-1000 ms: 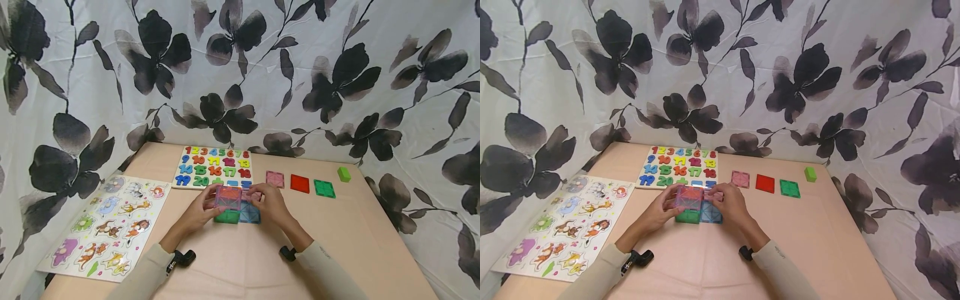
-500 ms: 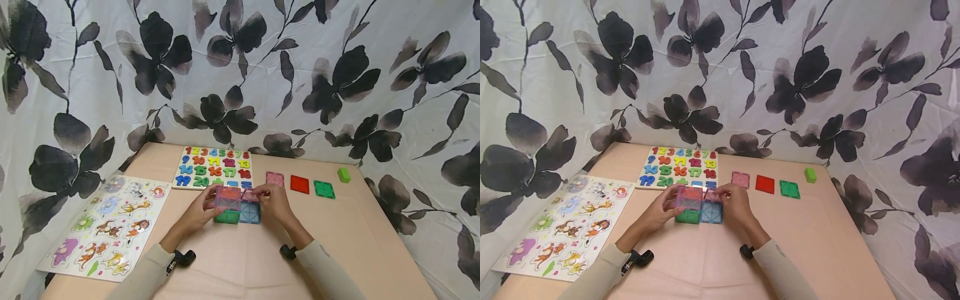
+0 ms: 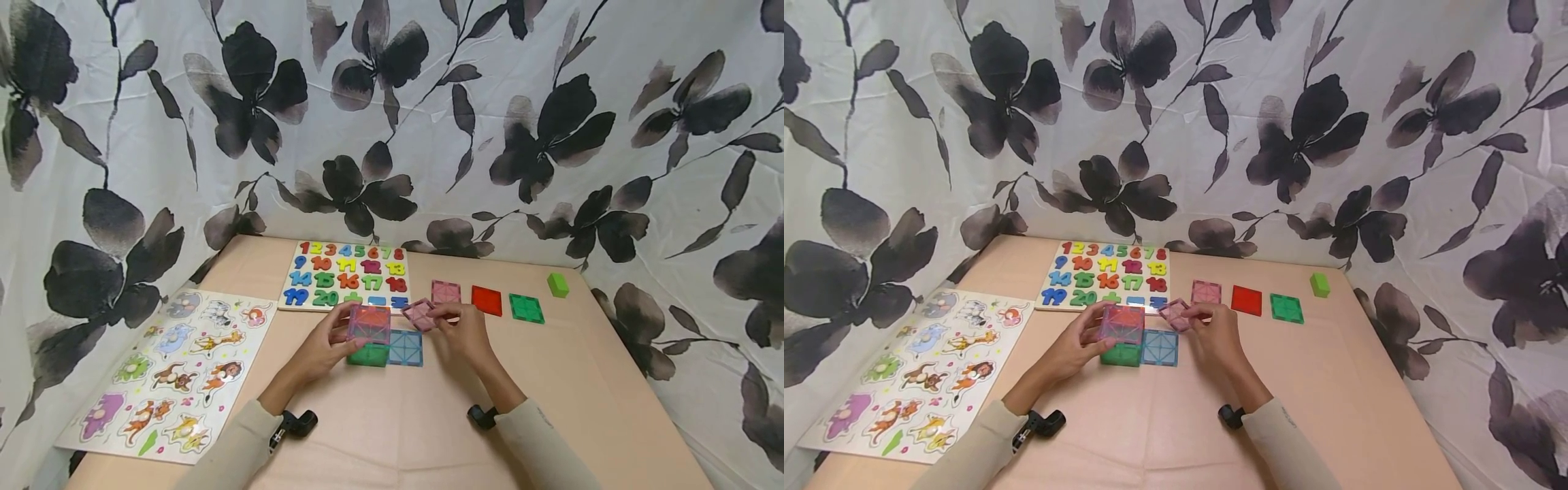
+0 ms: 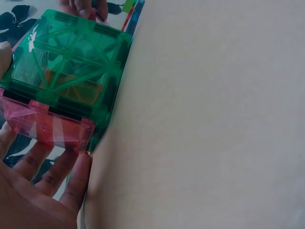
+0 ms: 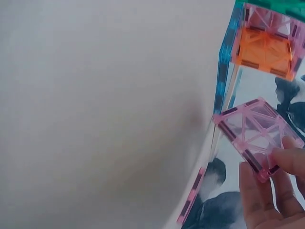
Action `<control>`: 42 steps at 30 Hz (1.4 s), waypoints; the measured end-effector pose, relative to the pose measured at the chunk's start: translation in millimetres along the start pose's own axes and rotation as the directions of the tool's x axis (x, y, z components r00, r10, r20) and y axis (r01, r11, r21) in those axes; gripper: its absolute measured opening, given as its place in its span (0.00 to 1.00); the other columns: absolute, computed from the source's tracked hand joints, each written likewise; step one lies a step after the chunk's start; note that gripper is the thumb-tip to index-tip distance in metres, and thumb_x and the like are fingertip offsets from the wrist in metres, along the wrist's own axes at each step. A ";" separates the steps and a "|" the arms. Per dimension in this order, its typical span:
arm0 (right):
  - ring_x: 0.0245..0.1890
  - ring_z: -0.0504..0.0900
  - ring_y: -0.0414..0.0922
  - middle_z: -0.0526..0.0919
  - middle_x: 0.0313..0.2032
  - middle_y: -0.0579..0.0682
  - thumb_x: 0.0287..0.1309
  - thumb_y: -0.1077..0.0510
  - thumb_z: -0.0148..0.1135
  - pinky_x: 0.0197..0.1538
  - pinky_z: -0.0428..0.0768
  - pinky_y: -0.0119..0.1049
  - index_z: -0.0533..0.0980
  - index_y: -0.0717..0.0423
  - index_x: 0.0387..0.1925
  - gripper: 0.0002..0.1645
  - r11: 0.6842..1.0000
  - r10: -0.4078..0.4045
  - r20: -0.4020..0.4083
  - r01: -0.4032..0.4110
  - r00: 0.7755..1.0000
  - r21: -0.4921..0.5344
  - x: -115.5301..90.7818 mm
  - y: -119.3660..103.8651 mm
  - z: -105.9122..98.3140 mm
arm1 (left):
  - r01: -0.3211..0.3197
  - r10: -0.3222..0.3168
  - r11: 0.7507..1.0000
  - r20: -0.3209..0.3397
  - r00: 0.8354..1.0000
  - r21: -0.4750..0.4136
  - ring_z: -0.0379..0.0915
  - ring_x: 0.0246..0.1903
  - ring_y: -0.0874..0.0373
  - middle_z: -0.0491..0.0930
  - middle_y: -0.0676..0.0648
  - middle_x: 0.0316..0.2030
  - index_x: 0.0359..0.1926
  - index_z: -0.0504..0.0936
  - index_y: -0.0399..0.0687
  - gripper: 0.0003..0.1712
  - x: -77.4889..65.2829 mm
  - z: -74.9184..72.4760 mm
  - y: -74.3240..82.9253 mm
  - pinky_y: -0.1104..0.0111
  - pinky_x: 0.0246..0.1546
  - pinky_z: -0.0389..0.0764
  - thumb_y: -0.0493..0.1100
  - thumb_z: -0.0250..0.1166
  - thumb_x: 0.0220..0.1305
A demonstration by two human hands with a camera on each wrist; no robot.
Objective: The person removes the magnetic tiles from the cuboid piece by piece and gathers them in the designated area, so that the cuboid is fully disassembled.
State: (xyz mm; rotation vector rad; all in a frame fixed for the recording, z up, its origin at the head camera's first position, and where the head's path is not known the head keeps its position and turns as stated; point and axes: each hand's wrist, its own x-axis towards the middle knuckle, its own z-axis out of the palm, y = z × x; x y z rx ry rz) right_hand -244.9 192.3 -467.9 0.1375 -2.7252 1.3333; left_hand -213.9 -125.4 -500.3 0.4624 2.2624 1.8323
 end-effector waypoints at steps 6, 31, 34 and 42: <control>0.45 0.84 0.49 0.89 0.41 0.48 0.67 0.67 0.70 0.45 0.90 0.33 0.90 0.47 0.45 0.13 1.000 0.024 -0.029 -0.024 0.999 -0.010 -3.7 8.1 -14.0 | 0.000 0.000 1.000 0.002 1.000 0.004 0.73 0.71 0.37 0.68 0.40 0.75 0.82 0.59 0.61 0.44 -0.2 0.3 0.8 0.49 0.68 0.81 0.51 0.71 0.73; 0.42 0.88 0.52 0.87 0.51 0.59 0.64 0.75 0.65 0.43 0.89 0.34 0.73 0.48 0.66 0.33 0.997 0.073 -0.074 -0.071 0.995 0.026 4.1 34.3 -33.9 | 0.014 -0.014 1.000 -0.009 1.000 0.014 0.73 0.70 0.38 0.69 0.40 0.74 0.82 0.59 0.61 0.44 -0.3 0.8 -0.6 0.48 0.69 0.80 0.52 0.71 0.72; 0.40 0.87 0.52 0.86 0.51 0.59 0.64 0.76 0.63 0.42 0.88 0.32 0.72 0.47 0.67 0.35 0.997 0.073 -0.060 -0.071 0.996 0.020 4.5 36.3 -34.8 | 0.013 -0.013 1.000 -0.007 1.000 0.011 0.73 0.71 0.38 0.69 0.40 0.75 0.81 0.59 0.63 0.44 -0.3 0.9 -1.2 0.48 0.69 0.80 0.52 0.71 0.72; 0.40 0.85 0.51 0.85 0.51 0.60 0.65 0.72 0.66 0.42 0.87 0.31 0.69 0.48 0.71 0.37 0.993 0.116 0.020 -0.116 0.993 0.030 2.2 37.4 -38.9 | 0.005 -0.005 1.000 -0.001 1.000 0.002 0.73 0.71 0.38 0.68 0.40 0.75 0.81 0.59 0.65 0.43 0.3 0.2 -1.4 0.50 0.68 0.81 0.50 0.71 0.73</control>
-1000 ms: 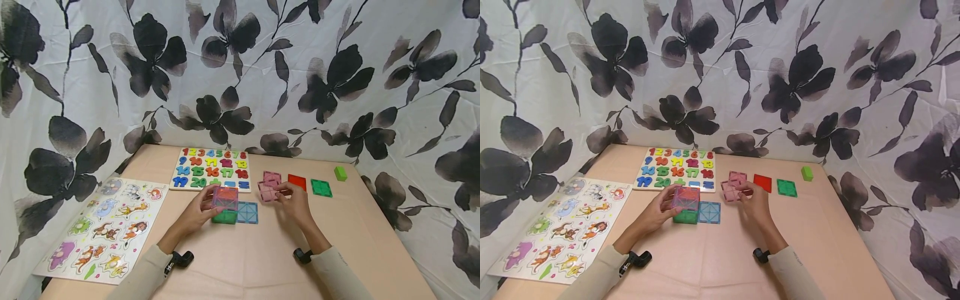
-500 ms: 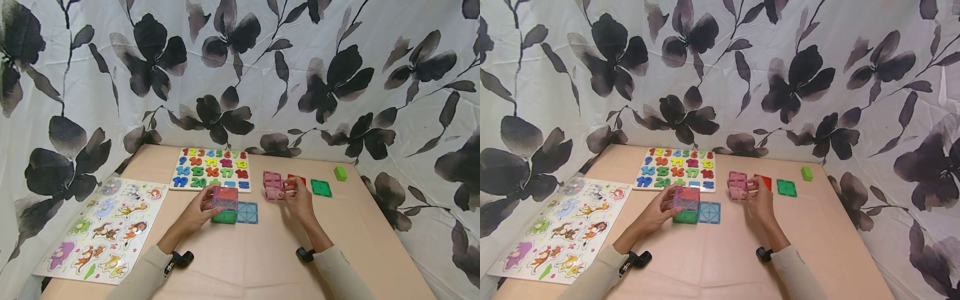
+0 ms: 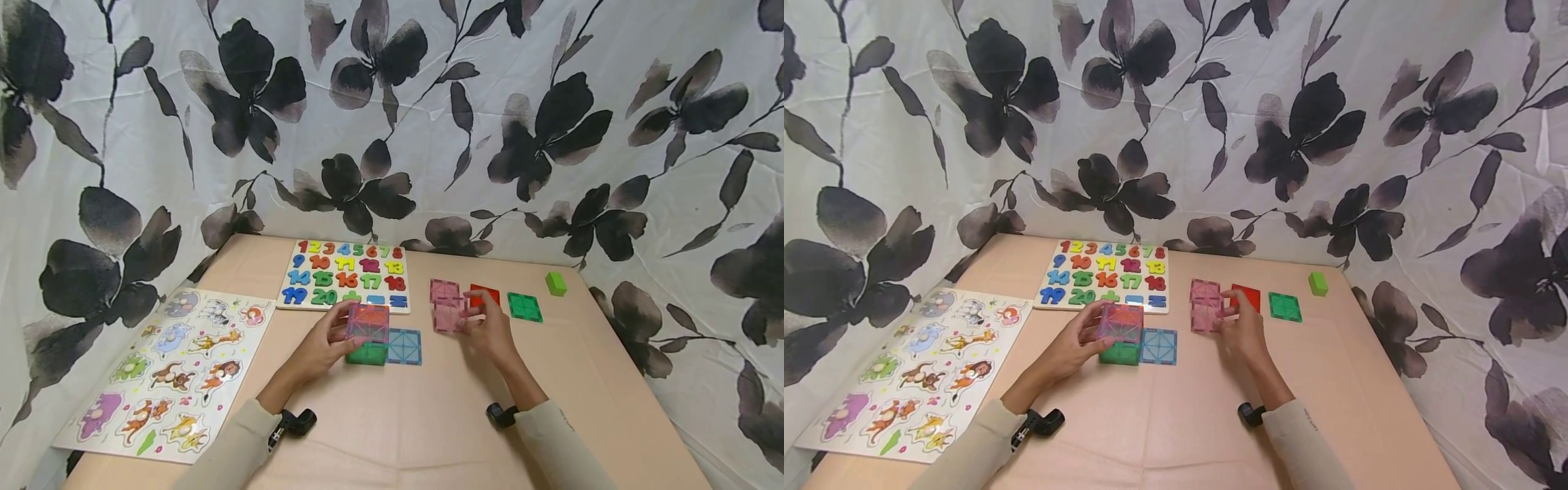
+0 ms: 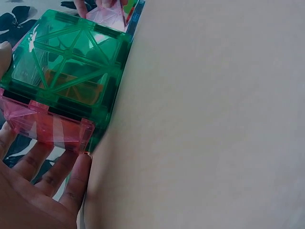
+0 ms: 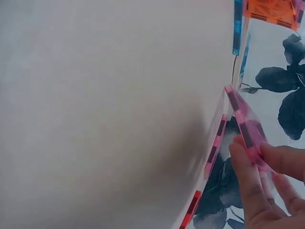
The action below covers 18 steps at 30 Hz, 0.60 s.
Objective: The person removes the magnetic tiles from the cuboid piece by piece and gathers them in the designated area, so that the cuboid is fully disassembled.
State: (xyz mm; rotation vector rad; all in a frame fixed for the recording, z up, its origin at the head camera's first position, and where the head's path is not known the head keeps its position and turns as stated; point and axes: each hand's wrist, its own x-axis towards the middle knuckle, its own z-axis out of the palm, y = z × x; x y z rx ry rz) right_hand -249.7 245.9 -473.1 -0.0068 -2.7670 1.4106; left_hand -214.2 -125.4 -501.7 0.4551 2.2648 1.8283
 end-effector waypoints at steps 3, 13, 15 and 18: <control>0.40 0.87 0.52 0.85 0.52 0.61 0.65 0.71 0.66 0.42 0.90 0.34 0.70 0.51 0.73 0.37 1.000 0.031 0.036 -0.031 0.999 0.000 -1.3 -0.1 -3.5 | 0.001 -0.001 1.000 -0.002 1.000 0.002 0.73 0.71 0.38 0.68 0.40 0.75 0.81 0.60 0.67 0.43 0.1 -0.2 0.6 0.50 0.69 0.81 0.50 0.71 0.73; 0.46 0.89 0.55 0.86 0.56 0.64 0.67 0.65 0.68 0.42 0.92 0.39 0.77 0.56 0.69 0.29 0.983 0.138 0.042 -0.131 0.990 -0.127 -1.7 3.3 -11.6 | 0.008 -0.008 1.000 -0.003 1.000 -0.006 0.73 0.71 0.38 0.68 0.41 0.75 0.81 0.60 0.67 0.43 0.2 0.3 0.1 0.50 0.69 0.80 0.50 0.71 0.72; 0.45 0.89 0.55 0.87 0.56 0.64 0.66 0.63 0.69 0.39 0.91 0.37 0.79 0.55 0.66 0.27 0.975 0.124 0.012 -0.120 0.992 -0.187 -2.8 2.4 -12.3 | 0.009 -0.009 1.000 -0.004 1.000 -0.006 0.73 0.71 0.38 0.68 0.41 0.75 0.81 0.60 0.68 0.43 0.1 0.2 0.5 0.50 0.70 0.80 0.51 0.71 0.72; 0.42 0.90 0.55 0.89 0.55 0.63 0.65 0.61 0.72 0.37 0.89 0.38 0.81 0.55 0.63 0.25 0.965 0.061 -0.026 -0.066 0.998 -0.254 -6.0 -2.4 -11.1 | 0.005 -0.005 1.000 -0.003 1.000 -0.001 0.73 0.71 0.38 0.68 0.41 0.75 0.80 0.60 0.68 0.43 0.1 -0.3 0.6 0.48 0.70 0.80 0.51 0.71 0.72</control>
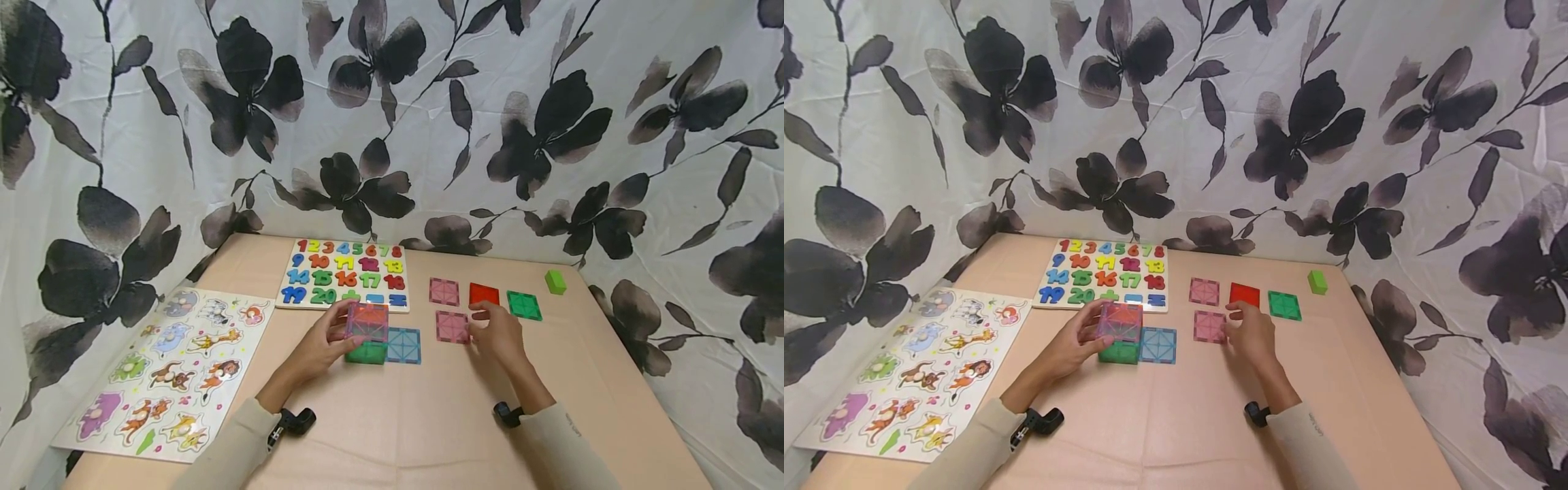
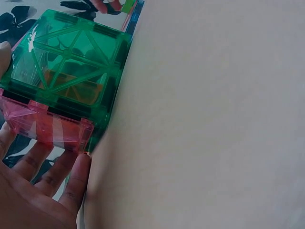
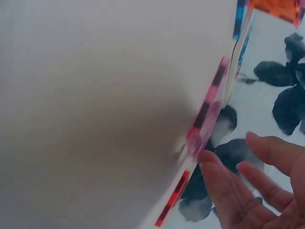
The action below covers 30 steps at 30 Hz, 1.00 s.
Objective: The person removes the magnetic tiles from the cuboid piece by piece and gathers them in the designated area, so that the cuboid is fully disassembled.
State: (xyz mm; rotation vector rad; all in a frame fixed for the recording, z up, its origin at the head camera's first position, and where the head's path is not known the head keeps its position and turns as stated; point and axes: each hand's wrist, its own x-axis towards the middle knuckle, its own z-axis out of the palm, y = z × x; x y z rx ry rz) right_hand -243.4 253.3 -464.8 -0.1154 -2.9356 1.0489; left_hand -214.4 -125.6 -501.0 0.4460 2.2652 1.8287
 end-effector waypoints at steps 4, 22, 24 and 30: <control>0.43 0.89 0.53 0.90 0.55 0.59 0.63 0.60 0.75 0.41 0.90 0.41 0.83 0.51 0.62 0.25 0.996 -0.087 -0.007 0.087 0.996 0.009 -6.8 -13.0 6.3 | -0.014 0.014 1.000 0.000 1.000 0.014 0.73 0.71 0.37 0.68 0.41 0.74 0.80 0.60 0.68 0.42 0.3 -0.8 -0.1 0.48 0.69 0.81 0.51 0.71 0.73; 0.70 0.75 0.55 0.83 0.67 0.49 0.47 0.51 0.87 0.75 0.72 0.63 0.83 0.44 0.63 0.39 0.939 -0.306 0.373 0.342 0.876 -0.033 -22.3 -47.7 53.7 | -0.007 0.007 1.000 0.013 1.000 0.007 0.73 0.71 0.37 0.68 0.40 0.75 0.81 0.59 0.66 0.43 -0.5 2.0 1.5 0.49 0.69 0.81 0.50 0.71 0.73; 0.70 0.75 0.55 0.83 0.66 0.50 0.46 0.51 0.88 0.76 0.72 0.63 0.84 0.45 0.63 0.40 0.935 -0.309 0.375 0.351 0.874 -0.048 -22.8 -49.0 55.8 | -0.006 0.006 1.000 0.009 1.000 0.011 0.73 0.70 0.37 0.68 0.40 0.75 0.81 0.59 0.66 0.43 -0.5 1.8 1.3 0.49 0.69 0.81 0.51 0.71 0.73; 0.68 0.77 0.54 0.84 0.64 0.51 0.45 0.50 0.89 0.73 0.75 0.62 0.85 0.46 0.60 0.38 0.910 -0.339 0.367 0.401 0.866 -0.105 -23.1 -50.4 59.5 | -0.005 0.005 1.000 -0.001 1.000 0.012 0.74 0.70 0.38 0.69 0.40 0.74 0.81 0.60 0.67 0.43 0.1 1.0 0.0 0.48 0.68 0.81 0.50 0.71 0.73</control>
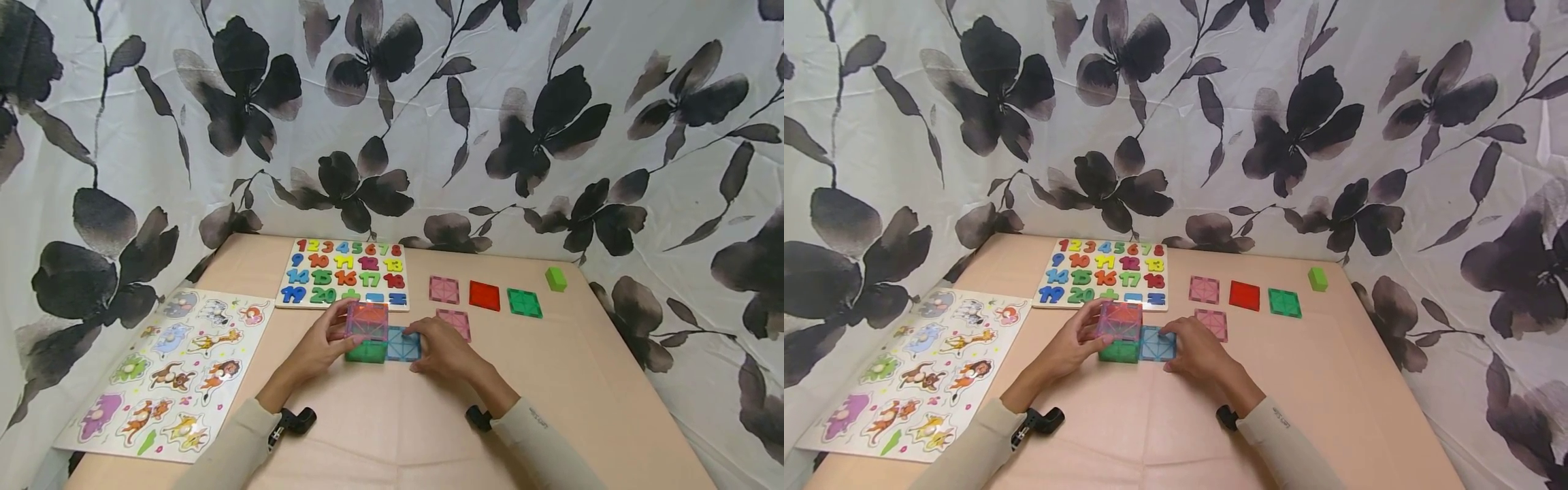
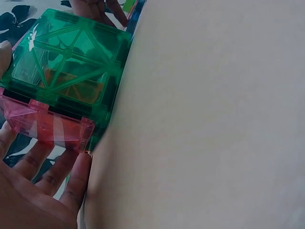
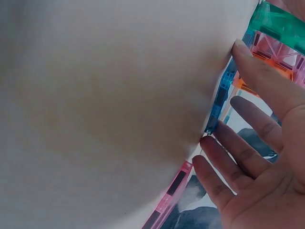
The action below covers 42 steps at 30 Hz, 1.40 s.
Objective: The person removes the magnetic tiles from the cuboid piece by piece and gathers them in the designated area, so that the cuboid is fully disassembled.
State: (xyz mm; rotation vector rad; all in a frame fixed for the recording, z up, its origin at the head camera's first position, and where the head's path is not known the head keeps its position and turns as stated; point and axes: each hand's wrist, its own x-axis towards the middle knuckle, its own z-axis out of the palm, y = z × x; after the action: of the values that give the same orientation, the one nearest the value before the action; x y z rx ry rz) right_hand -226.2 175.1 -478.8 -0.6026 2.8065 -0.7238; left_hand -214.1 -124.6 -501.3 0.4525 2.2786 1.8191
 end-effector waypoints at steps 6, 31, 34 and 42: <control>0.60 0.77 0.50 0.85 0.57 0.50 0.44 0.49 0.89 0.65 0.82 0.54 0.87 0.46 0.57 0.35 0.999 -0.030 -0.016 0.029 0.999 -0.023 -1.4 0.0 -0.8 | 0.019 -0.019 1.000 0.000 1.000 -0.007 0.73 0.71 0.38 0.68 0.41 0.74 0.80 0.60 0.68 0.42 -0.4 0.4 -0.2 0.48 0.69 0.80 0.50 0.71 0.72; 0.58 0.81 0.56 0.79 0.62 0.54 0.47 0.50 0.87 0.58 0.87 0.57 0.86 0.45 0.56 0.32 0.996 0.086 -0.153 -0.084 0.985 0.021 -45.2 70.1 -62.5 | -0.002 0.002 1.000 -0.007 1.000 -0.001 0.72 0.72 0.38 0.68 0.41 0.75 0.81 0.60 0.63 0.44 0.3 0.3 1.5 0.47 0.70 0.79 0.50 0.72 0.72; 0.57 0.81 0.56 0.80 0.62 0.55 0.48 0.51 0.86 0.58 0.87 0.57 0.86 0.46 0.56 0.31 0.995 0.100 -0.152 -0.099 0.983 0.018 -51.5 86.9 -67.7 | -0.006 0.006 1.000 -0.006 1.000 0.005 0.71 0.72 0.38 0.68 0.41 0.75 0.81 0.60 0.63 0.43 0.3 0.0 1.7 0.47 0.71 0.78 0.50 0.71 0.72; 0.60 0.79 0.58 0.81 0.61 0.57 0.50 0.54 0.85 0.61 0.85 0.59 0.87 0.50 0.56 0.29 0.992 0.127 -0.143 -0.124 0.982 0.025 -62.5 123.2 -75.5 | -0.005 0.005 1.000 -0.010 1.000 0.009 0.71 0.72 0.38 0.68 0.41 0.75 0.80 0.60 0.67 0.43 0.4 0.1 1.1 0.46 0.71 0.78 0.50 0.72 0.72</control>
State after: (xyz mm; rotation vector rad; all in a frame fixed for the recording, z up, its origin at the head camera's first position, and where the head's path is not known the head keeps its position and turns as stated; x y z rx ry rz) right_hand -232.0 332.2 -470.1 -0.3801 2.9348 -0.7929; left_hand -214.3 -124.1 -500.2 0.4515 2.2952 1.8179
